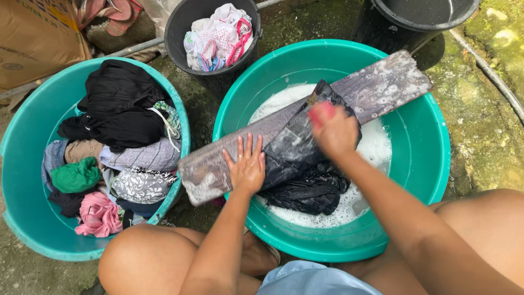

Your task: The person scrubs several items of clothing by hand in green basins, using a wooden washboard and a brush to clean a green shirt and a pair of dark pants.

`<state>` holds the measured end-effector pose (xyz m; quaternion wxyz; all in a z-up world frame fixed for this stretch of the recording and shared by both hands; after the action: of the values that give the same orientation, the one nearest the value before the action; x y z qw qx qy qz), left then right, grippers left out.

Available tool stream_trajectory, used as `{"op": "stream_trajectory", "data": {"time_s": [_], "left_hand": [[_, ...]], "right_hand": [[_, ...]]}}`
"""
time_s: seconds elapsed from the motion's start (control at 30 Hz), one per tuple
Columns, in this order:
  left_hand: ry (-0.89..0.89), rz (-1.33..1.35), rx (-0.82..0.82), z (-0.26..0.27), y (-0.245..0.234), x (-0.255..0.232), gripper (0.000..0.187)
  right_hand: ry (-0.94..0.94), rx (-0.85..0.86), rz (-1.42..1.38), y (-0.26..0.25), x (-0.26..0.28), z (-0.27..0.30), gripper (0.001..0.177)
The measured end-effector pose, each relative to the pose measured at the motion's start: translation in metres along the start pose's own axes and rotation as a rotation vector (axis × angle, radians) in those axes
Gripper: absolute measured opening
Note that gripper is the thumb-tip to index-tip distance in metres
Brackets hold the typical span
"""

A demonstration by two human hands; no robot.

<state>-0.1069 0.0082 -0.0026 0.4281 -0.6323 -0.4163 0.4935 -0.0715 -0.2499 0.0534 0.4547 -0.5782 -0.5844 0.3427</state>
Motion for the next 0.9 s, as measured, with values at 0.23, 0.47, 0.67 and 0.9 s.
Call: {"op": "stream_trajectory", "data": {"time_s": [0.23,0.47,0.67,0.9], "left_hand": [[-0.037,0.081,0.147,-0.077,0.008,-0.004,0.074],[0.039,0.466,0.286,-0.131,-0.029,-0.119,0.079],[0.266,0.444,0.365,-0.063,-0.069,-0.156,0.056],[0.02,0.853,0.289,-0.011,-0.152,-0.134,0.055]], "right_hand": [[0.881,0.103,-1.254,0.041,-0.105,-0.015,0.136],[0.346,0.421,-1.006,-0.008,-0.047,0.081,0.083],[0.308,1.08,-1.146,-0.021,-0.11,0.092,0.065],[0.817,0.469,-1.794,-0.012,-0.21,0.075,0.075]]}}
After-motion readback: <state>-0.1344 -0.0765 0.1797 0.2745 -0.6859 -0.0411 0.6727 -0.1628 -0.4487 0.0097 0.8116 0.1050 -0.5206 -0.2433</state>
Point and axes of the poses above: each hand's wrist, its own z-axis away from the middle knuckle, its own y-axis out of the palm, x = y × z, the point moved 2 cm from there along -z, towards the middle knuckle, and after that the axes turned 13 degrees about -x, right-handed, at the moved point
